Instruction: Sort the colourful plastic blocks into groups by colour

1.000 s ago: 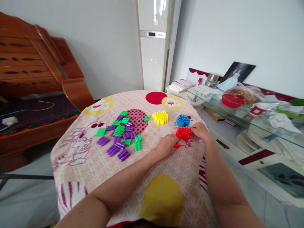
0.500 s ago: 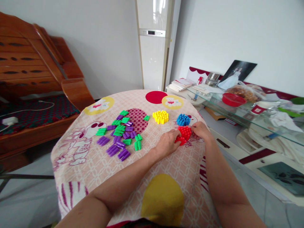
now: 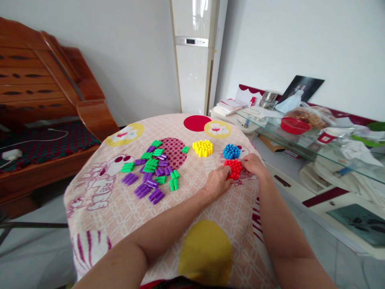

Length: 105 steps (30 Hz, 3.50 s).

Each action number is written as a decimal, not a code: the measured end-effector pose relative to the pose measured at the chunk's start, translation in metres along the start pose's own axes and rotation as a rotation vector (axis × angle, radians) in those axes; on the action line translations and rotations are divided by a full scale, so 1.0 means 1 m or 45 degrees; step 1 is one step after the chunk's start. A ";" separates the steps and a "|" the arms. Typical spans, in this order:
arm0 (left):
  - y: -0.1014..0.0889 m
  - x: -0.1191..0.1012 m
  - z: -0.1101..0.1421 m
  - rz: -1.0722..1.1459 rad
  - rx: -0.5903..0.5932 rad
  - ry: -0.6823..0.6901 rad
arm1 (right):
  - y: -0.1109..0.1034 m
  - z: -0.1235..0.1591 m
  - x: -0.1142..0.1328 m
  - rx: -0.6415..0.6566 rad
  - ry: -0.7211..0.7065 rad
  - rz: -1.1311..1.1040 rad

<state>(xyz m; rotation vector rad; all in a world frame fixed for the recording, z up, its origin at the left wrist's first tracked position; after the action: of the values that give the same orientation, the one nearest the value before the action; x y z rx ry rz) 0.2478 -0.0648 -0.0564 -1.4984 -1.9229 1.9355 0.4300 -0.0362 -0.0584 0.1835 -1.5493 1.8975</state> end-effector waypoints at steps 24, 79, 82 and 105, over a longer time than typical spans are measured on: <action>-0.001 0.020 -0.005 0.241 -0.080 -0.243 | 0.004 0.003 0.000 0.084 0.043 -0.047; -0.163 0.166 -0.008 -0.557 0.073 -0.257 | 0.126 0.078 0.145 -0.205 -1.339 0.260; -0.134 0.153 -0.023 -0.537 0.240 -0.168 | 0.126 0.077 0.145 -0.193 -1.344 0.228; -0.230 0.239 0.095 -0.355 0.034 -0.676 | 0.122 0.078 0.143 -0.219 -1.318 0.160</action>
<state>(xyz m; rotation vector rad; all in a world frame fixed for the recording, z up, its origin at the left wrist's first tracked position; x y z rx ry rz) -0.0716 0.0644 -0.0368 -0.6908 -2.1241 2.3658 0.2272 -0.0578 -0.0642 1.1511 -2.3964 1.8236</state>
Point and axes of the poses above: each hand's wrist, its own z-axis away from the middle knuckle, its own y-axis out of the palm, x = y × z, the point moved 7 cm from there along -z, towards the middle knuckle, and after that the axes turned 3 degrees about x, right-handed, at the moved point
